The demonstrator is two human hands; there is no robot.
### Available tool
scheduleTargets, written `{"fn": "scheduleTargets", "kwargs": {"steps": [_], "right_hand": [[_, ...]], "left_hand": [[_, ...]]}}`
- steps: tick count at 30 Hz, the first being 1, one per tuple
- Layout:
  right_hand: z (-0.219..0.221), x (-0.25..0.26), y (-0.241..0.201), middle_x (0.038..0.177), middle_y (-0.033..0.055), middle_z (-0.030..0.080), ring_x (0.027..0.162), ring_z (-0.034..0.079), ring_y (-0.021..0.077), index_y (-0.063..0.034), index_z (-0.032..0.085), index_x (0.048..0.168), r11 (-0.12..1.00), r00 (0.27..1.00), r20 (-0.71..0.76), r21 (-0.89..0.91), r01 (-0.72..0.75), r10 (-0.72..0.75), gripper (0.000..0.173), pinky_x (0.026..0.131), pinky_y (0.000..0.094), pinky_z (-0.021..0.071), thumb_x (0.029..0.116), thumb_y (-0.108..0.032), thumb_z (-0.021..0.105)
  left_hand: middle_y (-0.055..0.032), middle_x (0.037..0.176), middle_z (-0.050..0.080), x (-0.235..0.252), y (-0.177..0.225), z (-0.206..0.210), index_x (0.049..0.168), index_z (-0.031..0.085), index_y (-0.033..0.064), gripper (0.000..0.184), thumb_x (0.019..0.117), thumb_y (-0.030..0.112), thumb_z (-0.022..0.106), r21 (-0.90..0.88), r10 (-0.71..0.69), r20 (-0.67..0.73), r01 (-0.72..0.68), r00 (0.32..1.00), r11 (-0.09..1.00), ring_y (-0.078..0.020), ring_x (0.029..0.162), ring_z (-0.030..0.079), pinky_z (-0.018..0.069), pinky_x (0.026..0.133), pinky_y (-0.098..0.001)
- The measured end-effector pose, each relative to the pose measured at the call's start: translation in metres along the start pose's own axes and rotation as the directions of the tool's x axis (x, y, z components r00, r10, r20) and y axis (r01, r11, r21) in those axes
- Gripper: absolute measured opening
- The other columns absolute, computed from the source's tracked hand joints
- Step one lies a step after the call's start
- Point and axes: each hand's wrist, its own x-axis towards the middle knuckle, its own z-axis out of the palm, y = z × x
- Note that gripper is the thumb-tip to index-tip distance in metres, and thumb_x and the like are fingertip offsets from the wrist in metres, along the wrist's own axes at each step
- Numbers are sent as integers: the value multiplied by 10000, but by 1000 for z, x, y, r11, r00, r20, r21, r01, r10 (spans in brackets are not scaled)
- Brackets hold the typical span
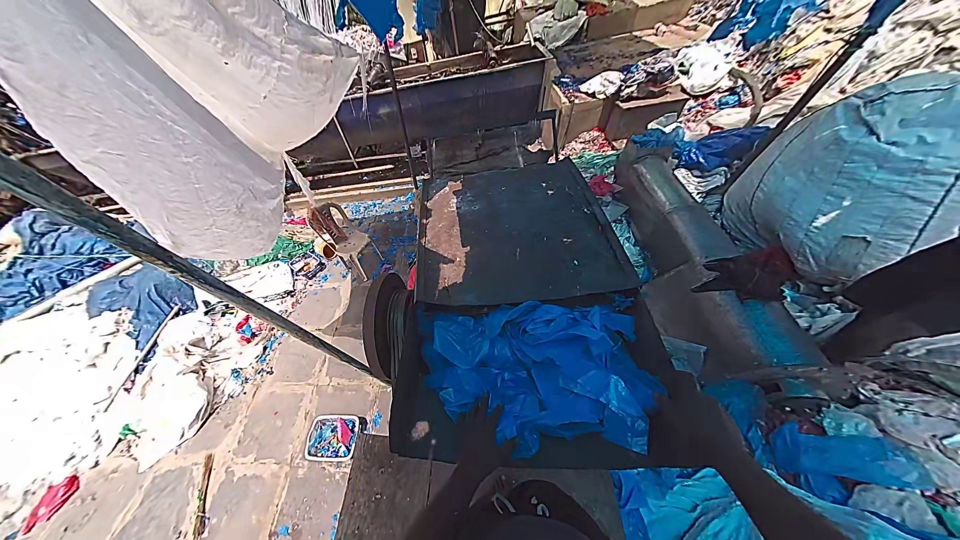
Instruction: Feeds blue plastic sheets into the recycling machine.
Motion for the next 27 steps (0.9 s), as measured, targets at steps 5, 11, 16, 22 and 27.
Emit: {"fn": "scheduleTargets", "kwargs": {"steps": [5,11,16,22,27], "right_hand": [[2,2,3,1279,303,626,1175,628,482,-16,372,1523,1000,1000,3,-27,-9,9,583,943,657,495,1048,-283,580],[19,22,26,1217,287,653,1133,648,474,-43,401,1492,999,1000,-11,-50,4,-5,580,919,655,516,1035,-350,584],[14,14,18,1203,287,658,1121,651,481,-60,387,1504,998,1000,9,-57,-5,6,565,898,657,518,1042,-331,565],[13,13,17,1229,290,652,1141,642,490,-60,405,1504,998,1000,4,-55,-8,8,556,909,673,508,1044,-331,561],[13,13,16,1213,294,657,1136,644,494,-57,396,1506,998,1000,9,-65,2,-2,551,906,666,514,1051,-327,550]], "left_hand": [[-7,1716,219,1,0,2,1562,427,355,782,894,752,516,4,-8,7,8,1000,1000,-262,1550,276,245,1207,-592],[-2,1718,212,1,-1,3,1565,422,358,777,900,751,509,-3,-1,-1,1,1000,1000,-260,1553,266,243,1205,-598],[-7,1716,218,-4,3,-6,1567,425,349,771,907,738,510,-11,-6,12,6,1000,1000,-263,1558,256,237,1211,-596],[-24,1717,214,-12,10,-21,1570,428,329,755,920,698,535,-30,-5,31,6,1000,1000,-269,1561,250,228,1216,-587],[-18,1717,216,-11,9,-20,1569,427,340,750,921,703,529,-22,-6,35,6,999,1000,-267,1559,255,232,1215,-581]]}}
